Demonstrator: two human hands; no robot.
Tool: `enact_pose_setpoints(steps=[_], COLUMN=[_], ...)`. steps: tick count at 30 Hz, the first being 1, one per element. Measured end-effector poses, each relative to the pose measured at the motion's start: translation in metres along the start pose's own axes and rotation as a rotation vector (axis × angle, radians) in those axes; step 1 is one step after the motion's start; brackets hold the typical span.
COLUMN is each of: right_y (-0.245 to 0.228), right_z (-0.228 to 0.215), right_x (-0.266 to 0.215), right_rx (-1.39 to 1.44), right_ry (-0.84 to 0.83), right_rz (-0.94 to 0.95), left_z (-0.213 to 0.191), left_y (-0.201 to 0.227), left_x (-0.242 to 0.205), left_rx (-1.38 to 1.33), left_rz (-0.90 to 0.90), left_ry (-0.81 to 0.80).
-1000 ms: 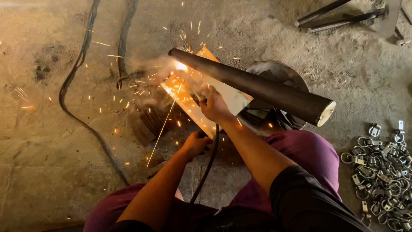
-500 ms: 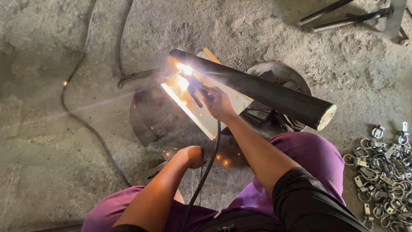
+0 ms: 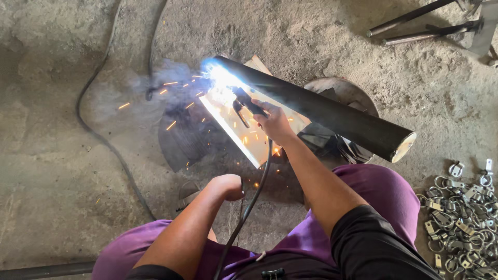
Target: The person welds a metal pipe to a metal plate using a welding torch. They repeatedly reposition the pipe and plate, apply welds at multiple points, and adjust the workpiece orientation throughout the process.
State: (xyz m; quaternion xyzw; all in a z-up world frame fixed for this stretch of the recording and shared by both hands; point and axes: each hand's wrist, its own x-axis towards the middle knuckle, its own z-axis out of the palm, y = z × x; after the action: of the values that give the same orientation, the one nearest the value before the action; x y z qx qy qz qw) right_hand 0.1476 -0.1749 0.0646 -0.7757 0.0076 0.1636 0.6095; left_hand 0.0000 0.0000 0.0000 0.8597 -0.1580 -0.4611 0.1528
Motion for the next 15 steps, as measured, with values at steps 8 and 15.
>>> enact_pose_setpoints(steps=[8, 15], right_y=[0.005, 0.011], right_z=[0.001, 0.002], right_x=[-0.006, 0.0], right_rx=[-0.391, -0.41], right_ry=[0.097, 0.116], right_rz=[-0.375, -0.39], left_z=[-0.001, -0.008], left_y=[-0.002, 0.0], left_x=[-0.004, -0.008], left_rx=[0.014, 0.012], left_rz=[-0.023, -0.052], left_ry=[-0.006, 0.001])
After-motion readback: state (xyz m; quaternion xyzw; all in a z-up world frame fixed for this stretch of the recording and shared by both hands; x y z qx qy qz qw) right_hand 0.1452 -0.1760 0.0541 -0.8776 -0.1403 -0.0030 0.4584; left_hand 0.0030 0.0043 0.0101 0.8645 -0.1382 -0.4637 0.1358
